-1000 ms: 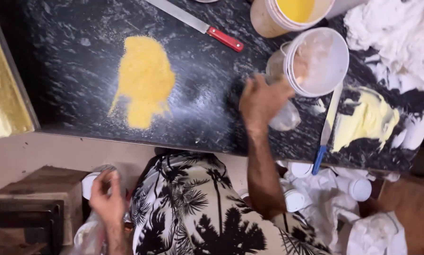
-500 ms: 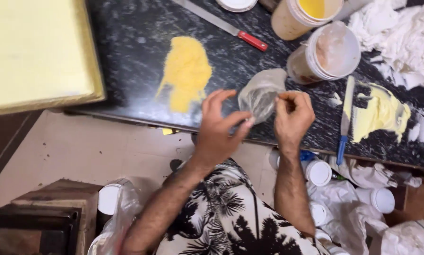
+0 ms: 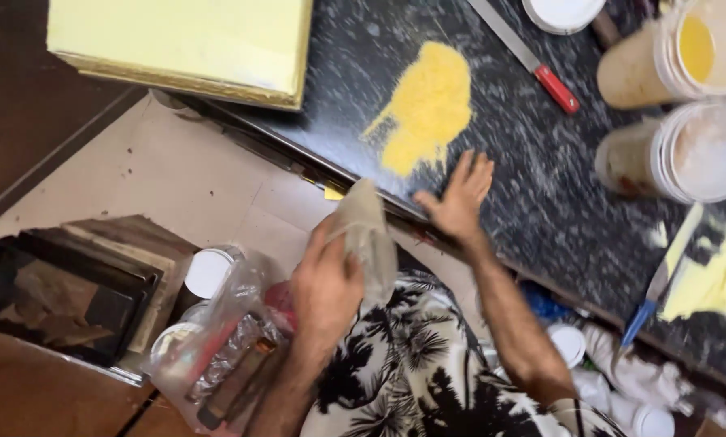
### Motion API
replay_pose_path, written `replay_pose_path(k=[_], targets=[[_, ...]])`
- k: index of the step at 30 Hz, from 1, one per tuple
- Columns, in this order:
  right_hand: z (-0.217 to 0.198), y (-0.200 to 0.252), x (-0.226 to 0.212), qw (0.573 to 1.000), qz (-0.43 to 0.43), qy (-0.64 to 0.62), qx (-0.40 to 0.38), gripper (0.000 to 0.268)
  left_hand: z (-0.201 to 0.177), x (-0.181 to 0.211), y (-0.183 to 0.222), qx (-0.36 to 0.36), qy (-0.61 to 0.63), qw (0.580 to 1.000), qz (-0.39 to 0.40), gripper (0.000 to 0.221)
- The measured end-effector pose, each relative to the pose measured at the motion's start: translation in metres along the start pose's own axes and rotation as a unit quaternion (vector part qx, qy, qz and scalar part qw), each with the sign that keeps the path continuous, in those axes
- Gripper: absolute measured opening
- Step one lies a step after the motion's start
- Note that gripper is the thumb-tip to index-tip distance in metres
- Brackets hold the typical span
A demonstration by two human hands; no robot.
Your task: The person mixes liquid ingredients into a pile of dry powder on a countertop, working the mixture by hand until it forms a yellow dough. The person then handles the dough, placing parts of it into a plastic container.
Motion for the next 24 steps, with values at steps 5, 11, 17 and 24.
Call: replay_pose_path(k=[5,11,17,24], targets=[[0.055,-0.053,-0.039,1.0,0.008,0.025,-0.002,0.119,-0.015,-0.01,-0.001,-0.019,-0.066,0.987,-0.148,0.048],[0.076,-0.154,-0.039,0.995,-0.045,0.038,0.083,0.073,0.017,-0.03,-0.005,0.02,-0.084,0.985,-0.152,0.072],[0.087,-0.185,0.01,0.973,-0.166,-0.043,0.154,0.036,0.071,-0.078,-0.013,0.065,-0.083,0.98,-0.171,0.063],[0.021,-0.189,0.008,0.935,0.124,-0.333,0.003,0.017,0.138,-0.088,-0.031,-0.046,0.023,0.954,-0.295,0.077]])
Point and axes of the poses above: each hand's wrist, its own y-axis away from the middle knuckle, its own z-axis out of the palm, x = y × z, the point moved 3 cm from there along -y, towards the middle knuckle, and after that the axes turned 14 degrees about x, right-handed, at the moved point
